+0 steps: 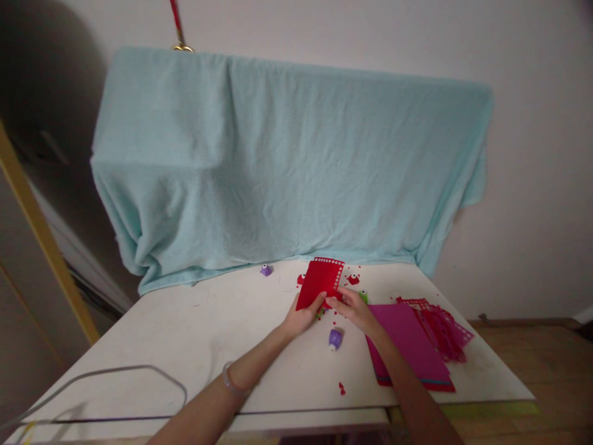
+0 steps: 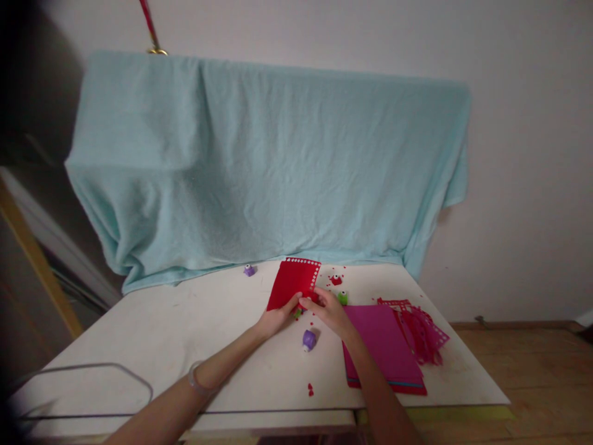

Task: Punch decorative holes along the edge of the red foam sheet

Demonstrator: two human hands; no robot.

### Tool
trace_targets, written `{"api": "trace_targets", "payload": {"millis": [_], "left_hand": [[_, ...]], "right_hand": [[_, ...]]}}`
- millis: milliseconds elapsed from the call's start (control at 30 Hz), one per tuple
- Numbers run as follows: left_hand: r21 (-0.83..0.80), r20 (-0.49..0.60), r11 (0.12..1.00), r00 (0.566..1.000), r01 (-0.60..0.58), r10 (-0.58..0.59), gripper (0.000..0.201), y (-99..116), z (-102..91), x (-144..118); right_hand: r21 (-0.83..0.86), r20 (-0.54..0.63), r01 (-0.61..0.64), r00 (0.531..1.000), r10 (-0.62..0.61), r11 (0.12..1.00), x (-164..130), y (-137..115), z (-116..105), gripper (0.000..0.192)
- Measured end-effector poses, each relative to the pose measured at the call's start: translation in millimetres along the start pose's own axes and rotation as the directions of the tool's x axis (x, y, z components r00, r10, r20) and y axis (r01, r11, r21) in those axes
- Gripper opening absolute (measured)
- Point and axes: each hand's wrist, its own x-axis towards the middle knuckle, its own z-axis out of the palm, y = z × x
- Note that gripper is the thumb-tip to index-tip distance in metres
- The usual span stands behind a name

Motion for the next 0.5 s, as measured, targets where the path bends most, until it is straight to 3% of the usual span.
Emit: {"api": "trace_targets", "payload": {"millis": [500], "left_hand": [[0.039,-0.011,0.998,0.998,-0.058,0.058,0.040,5.5,-1.7,-0.6]], "right_hand": [[-0.019,0.007,0.012,1.000,-0.012,1.000,-0.7,-1.4,3.0,0.034]]}}
